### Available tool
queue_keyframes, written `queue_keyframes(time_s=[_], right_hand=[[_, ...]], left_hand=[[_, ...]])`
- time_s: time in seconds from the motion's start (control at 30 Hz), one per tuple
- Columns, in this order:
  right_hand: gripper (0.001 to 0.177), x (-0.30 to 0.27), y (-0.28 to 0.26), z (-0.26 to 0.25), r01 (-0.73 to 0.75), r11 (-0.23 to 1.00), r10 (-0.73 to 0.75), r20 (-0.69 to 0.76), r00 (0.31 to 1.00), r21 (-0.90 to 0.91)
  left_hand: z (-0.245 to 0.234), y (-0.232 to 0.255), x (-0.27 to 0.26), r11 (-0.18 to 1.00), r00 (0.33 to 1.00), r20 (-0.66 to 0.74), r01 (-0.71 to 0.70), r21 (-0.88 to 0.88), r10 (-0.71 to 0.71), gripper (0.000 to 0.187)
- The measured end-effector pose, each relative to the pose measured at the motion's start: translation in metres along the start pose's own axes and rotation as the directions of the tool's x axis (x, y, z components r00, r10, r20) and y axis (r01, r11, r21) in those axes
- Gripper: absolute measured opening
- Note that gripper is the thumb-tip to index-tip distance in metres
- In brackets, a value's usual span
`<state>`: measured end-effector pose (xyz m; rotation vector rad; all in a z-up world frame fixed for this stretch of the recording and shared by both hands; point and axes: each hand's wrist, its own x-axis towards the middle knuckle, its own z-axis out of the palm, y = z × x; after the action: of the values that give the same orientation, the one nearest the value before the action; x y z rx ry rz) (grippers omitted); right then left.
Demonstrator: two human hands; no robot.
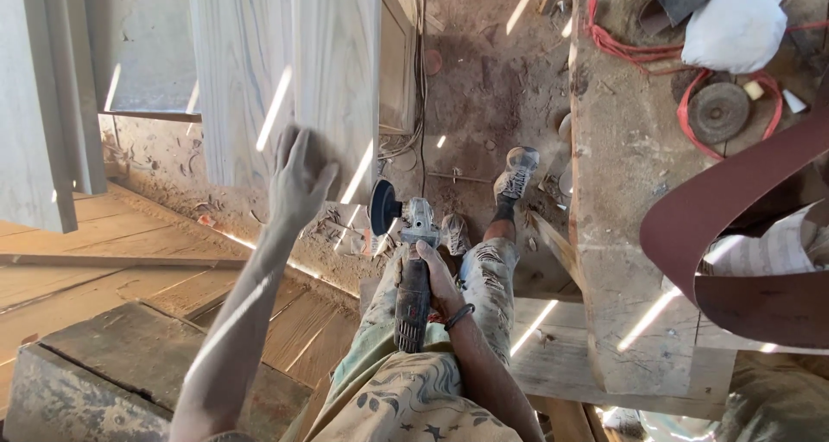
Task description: The person uses an orbital sander to smooth the surface of a large wooden plank. They move the sander along the length of the plank, occasionally pausing to feel the surface with their left hand. The task continues for the duration of the clip.
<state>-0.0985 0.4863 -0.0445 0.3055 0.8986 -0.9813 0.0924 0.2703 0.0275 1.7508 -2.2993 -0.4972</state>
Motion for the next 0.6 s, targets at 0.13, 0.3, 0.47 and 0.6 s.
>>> queue_keyframes(time_s=[0.13, 0.3, 0.47, 0.6], right_hand=[[0.089, 0.048, -0.016, -0.024, -0.027, 0.975, 0.045, 0.076, 0.996, -0.219], [0.059, 0.064, -0.106, 0.036, 0.033, 0.996, -0.025, 0.087, 0.996, -0.086], [0.051, 0.122, -0.22, 0.083, 0.201, 0.947, -0.195, 0.05, 0.98, -0.25], [0.042, 0.129, -0.328, 0.141, 0.414, 0.859, -0.424, 0.034, 0.905, -0.301]], left_hand=[[0.0, 0.005, -0.052, 0.997, 0.992, -0.111, 0.058, 0.042, -0.053, 0.075], [0.026, 0.031, -0.089, 0.943, 0.944, 0.008, 0.328, 0.056, -0.329, 0.085], [0.056, 0.092, -0.06, 0.983, 0.974, -0.143, 0.18, 0.029, -0.174, 0.083], [0.092, 0.109, 0.003, 0.993, 0.981, -0.19, 0.063, 0.099, -0.043, 0.091]])
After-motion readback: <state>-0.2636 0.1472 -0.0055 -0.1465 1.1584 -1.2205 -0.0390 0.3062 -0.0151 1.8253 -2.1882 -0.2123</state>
